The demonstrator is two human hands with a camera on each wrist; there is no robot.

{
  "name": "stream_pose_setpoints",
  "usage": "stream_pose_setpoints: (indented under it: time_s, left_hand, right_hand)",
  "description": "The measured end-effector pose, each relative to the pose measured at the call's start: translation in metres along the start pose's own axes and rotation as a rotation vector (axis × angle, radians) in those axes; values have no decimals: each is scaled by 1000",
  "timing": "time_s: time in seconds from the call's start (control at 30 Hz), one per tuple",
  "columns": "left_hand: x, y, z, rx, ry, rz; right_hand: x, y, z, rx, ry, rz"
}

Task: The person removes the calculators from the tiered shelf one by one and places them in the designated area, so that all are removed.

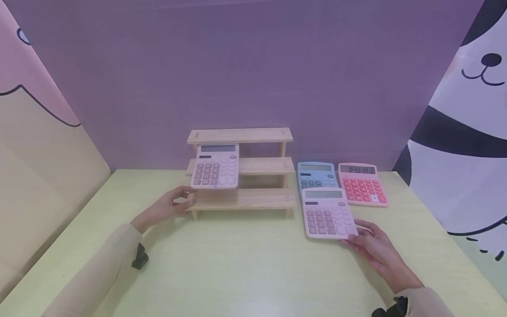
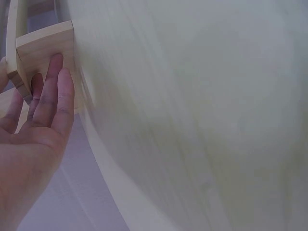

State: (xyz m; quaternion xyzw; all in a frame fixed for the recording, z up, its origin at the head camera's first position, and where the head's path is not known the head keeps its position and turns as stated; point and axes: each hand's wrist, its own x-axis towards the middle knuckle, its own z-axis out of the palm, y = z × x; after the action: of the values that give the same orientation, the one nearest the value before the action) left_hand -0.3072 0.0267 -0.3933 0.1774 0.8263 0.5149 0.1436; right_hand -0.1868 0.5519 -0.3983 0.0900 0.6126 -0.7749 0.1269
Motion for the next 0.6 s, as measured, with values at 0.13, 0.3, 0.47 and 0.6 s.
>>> stream_pose_setpoints:
  time_s: [0.13,0.3,0.47,0.6]
  left_hand:
    - [0,-1,0,3,-2,16]
    - [-1,0,0,-3,-6,23]
    - [-1,1,1,-3,-4,17]
    - [-1,2,1,-1,0,6]
  right_hand:
    - [0,0,0,-24,5,7]
    - [0,2,0,-41,-10,1]
    - [1,2,-1,-26,-37,-12]
    - [1,2,-2,-33,-53,-17]
